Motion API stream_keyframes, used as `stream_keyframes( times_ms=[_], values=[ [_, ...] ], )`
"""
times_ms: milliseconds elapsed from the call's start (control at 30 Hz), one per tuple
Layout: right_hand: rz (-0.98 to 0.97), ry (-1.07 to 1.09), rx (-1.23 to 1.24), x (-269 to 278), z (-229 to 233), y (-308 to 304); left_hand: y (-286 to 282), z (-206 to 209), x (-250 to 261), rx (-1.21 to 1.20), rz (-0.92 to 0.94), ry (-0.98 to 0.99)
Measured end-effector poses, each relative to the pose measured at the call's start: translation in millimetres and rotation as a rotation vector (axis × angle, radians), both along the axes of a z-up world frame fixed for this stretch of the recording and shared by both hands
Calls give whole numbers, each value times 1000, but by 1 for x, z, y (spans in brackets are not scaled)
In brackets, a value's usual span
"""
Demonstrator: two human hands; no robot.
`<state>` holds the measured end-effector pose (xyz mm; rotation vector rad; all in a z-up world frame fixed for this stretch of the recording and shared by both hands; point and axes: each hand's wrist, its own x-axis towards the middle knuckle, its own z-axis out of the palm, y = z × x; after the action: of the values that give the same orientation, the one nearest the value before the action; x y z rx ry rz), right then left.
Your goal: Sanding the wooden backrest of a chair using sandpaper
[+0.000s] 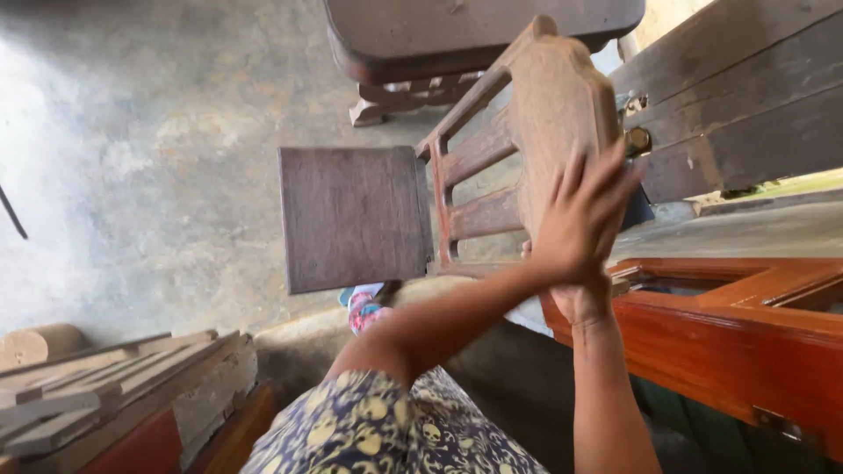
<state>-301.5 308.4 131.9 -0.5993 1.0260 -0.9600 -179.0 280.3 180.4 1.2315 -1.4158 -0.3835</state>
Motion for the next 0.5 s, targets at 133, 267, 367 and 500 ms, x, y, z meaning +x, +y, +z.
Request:
stream_keyframes(
  times_ms=[133, 267, 367, 500],
  values=[
    [252, -58, -159, 42, 57, 17, -137, 20, 28, 362, 191, -192],
    [-10, -4, -31, 4, 6, 14, -42, 12, -1, 205, 177, 26],
    [-39, 8, -47, 1, 9, 9, 38, -19, -29, 23, 146, -152],
    [-97, 23, -61, 17, 11, 9, -52, -30, 0, 29, 88, -105]
  ],
)
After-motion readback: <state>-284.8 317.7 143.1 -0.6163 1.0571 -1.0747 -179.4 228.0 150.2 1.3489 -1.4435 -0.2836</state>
